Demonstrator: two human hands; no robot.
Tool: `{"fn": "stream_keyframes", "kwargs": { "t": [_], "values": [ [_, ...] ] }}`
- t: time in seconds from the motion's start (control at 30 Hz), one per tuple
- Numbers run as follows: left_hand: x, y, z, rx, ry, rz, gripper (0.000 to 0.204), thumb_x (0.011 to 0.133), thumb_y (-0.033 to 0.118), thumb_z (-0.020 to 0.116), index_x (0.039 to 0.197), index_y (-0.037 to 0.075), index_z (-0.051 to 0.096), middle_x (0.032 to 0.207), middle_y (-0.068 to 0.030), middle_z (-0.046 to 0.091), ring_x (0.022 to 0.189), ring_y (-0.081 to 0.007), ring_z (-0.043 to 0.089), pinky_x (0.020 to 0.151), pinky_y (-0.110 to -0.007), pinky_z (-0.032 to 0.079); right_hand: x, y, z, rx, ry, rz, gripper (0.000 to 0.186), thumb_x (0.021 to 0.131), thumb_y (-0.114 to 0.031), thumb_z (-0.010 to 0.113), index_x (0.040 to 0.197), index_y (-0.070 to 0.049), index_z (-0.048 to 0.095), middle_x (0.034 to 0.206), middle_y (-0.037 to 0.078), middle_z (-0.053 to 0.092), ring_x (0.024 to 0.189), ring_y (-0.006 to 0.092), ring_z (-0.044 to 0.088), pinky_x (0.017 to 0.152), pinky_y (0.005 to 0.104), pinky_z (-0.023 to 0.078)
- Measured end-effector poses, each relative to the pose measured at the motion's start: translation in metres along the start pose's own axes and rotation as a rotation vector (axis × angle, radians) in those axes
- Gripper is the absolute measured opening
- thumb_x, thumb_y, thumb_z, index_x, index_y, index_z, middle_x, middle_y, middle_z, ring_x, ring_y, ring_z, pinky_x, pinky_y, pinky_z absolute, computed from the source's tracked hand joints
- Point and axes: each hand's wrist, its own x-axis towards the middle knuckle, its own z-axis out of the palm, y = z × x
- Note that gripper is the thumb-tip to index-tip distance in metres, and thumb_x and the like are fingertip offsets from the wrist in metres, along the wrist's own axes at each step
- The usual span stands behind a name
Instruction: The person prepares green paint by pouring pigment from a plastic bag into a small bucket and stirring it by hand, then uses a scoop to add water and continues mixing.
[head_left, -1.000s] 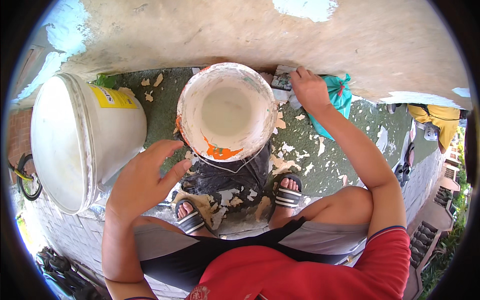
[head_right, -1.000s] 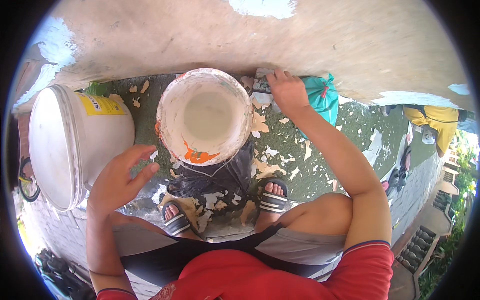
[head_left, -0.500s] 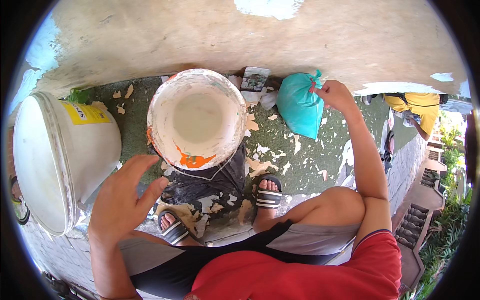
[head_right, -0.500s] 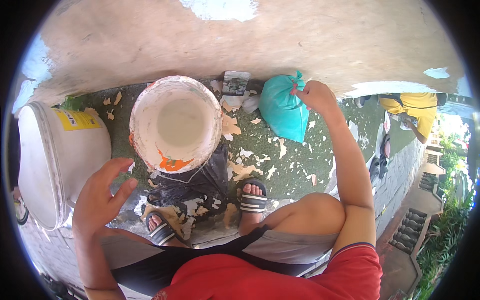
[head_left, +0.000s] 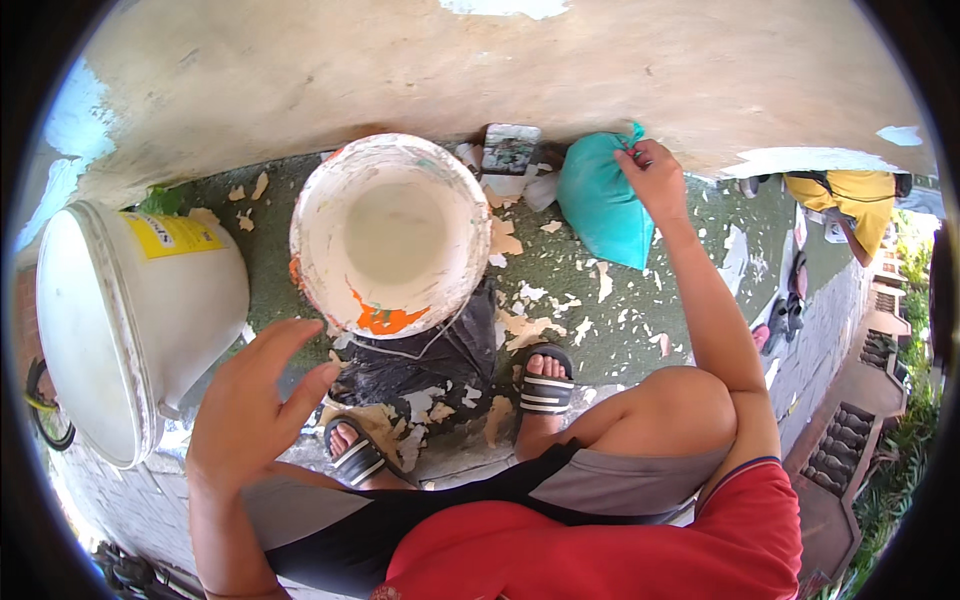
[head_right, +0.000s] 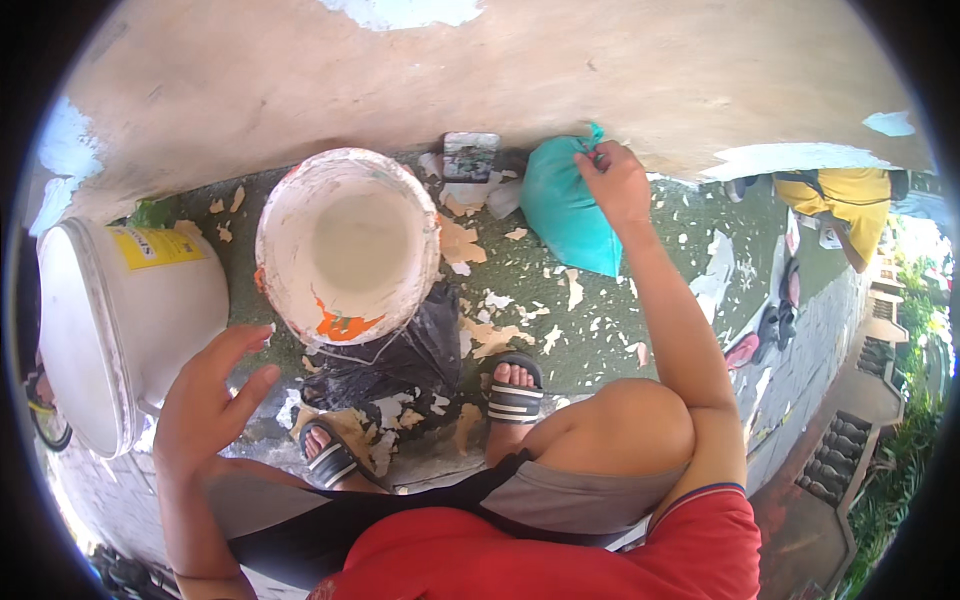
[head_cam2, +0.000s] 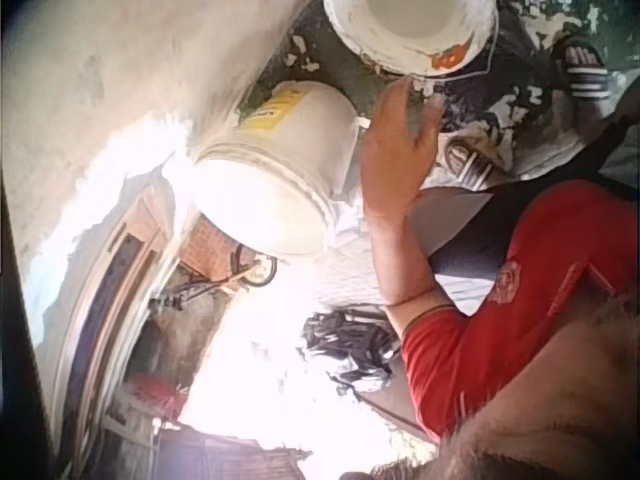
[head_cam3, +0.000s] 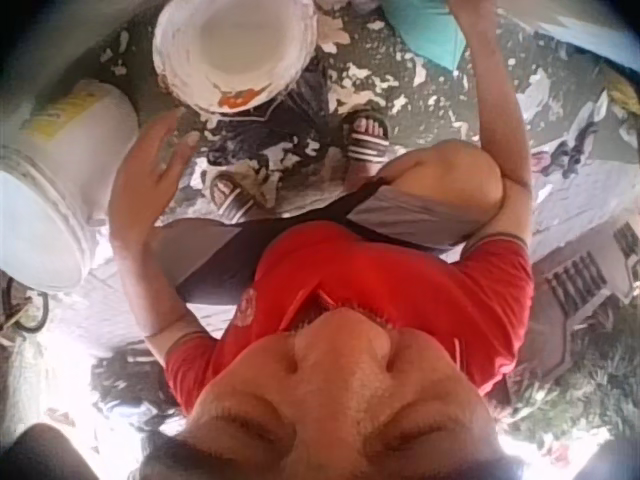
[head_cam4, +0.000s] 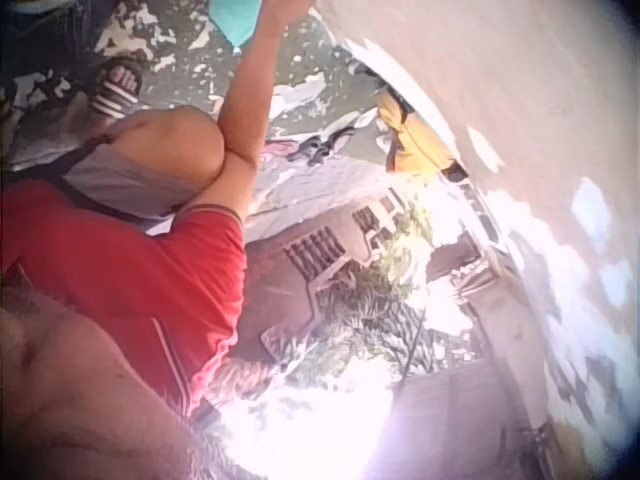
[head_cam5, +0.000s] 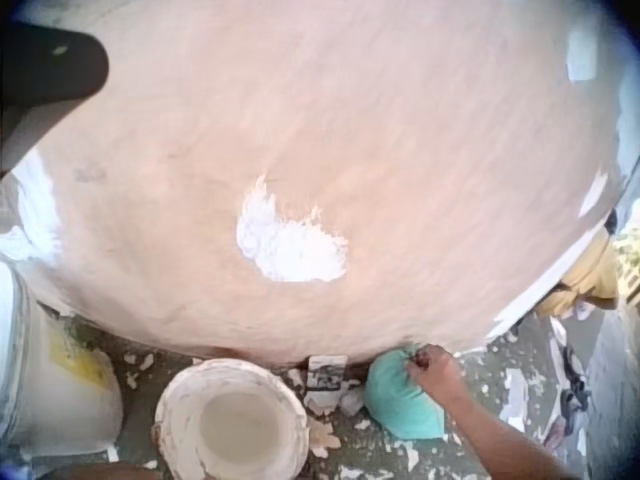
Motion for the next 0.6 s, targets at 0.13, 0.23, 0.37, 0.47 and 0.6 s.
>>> {"fn": "stream_keyframes", "kwargs": {
  "t": [0.13, 0.23, 0.37, 0.47, 0.6],
  "values": [
    [0.008, 0.004, 0.004, 0.007, -0.003, 0.023, 0.038, 0.093, 0.029, 0.068, 0.118, 0.001, 0.062, 0.116, -0.0176, 0.066, 0.102, -0.0383, 0.065, 0.086, -0.042, 0.052, -0.001, 0.017, 0.000, 0.143, 0.028, 0.030, 0.033, 0.087, -0.027, 0.074, 0.098, 0.003, 0.068, 0.083, 0.016, 0.071, 0.074, 0.0260, 0.070, 0.069, 0.0371, 0.055],
    [0.008, 0.003, 0.004, 0.015, 0.016, 0.064, 0.038, 0.093, 0.029, 0.067, 0.118, 0.001, 0.062, 0.116, -0.0176, 0.066, 0.101, -0.0381, 0.065, 0.084, -0.042, 0.053, -0.005, 0.016, -0.004, 0.124, 0.053, 0.032, 0.030, 0.091, -0.026, 0.070, 0.095, 0.004, 0.067, 0.080, 0.017, 0.071, 0.072, 0.0273, 0.069, 0.069, 0.0378, 0.054],
    [0.006, -0.002, 0.005, 0.042, 0.055, 0.085, 0.038, 0.093, 0.030, 0.067, 0.117, 0.001, 0.063, 0.114, -0.0174, 0.067, 0.099, -0.0377, 0.066, 0.083, -0.042, 0.053, -0.014, 0.000, -0.017, 0.052, 0.042, 0.059, 0.033, 0.094, -0.029, 0.065, 0.092, 0.003, 0.065, 0.079, 0.019, 0.069, 0.072, 0.0316, 0.068, 0.068, 0.0409, 0.052],
    [0.007, -0.007, 0.004, 0.008, 0.016, 0.055, 0.040, 0.094, 0.034, 0.066, 0.120, 0.004, 0.063, 0.119, -0.0168, 0.066, 0.105, -0.0366, 0.065, 0.087, -0.042, 0.052, -0.024, 0.003, -0.028, 0.003, 0.054, -0.028, 0.033, 0.096, -0.029, 0.064, 0.092, 0.004, 0.064, 0.077, 0.019, 0.067, 0.066, 0.0323, 0.064, 0.065, 0.0414, 0.050],
    [0.007, -0.012, 0.005, -0.013, 0.067, 0.114, 0.041, 0.095, 0.037, 0.065, 0.120, 0.005, 0.063, 0.119, -0.0164, 0.066, 0.106, -0.0359, 0.065, 0.088, -0.042, 0.052, -0.049, -0.017, -0.052, 0.061, 0.050, -0.064, 0.027, 0.098, -0.022, 0.062, 0.091, 0.004, 0.061, 0.072, 0.017, 0.061, 0.061, 0.0235, 0.055, 0.060, 0.0369, 0.046]
  ]
}}
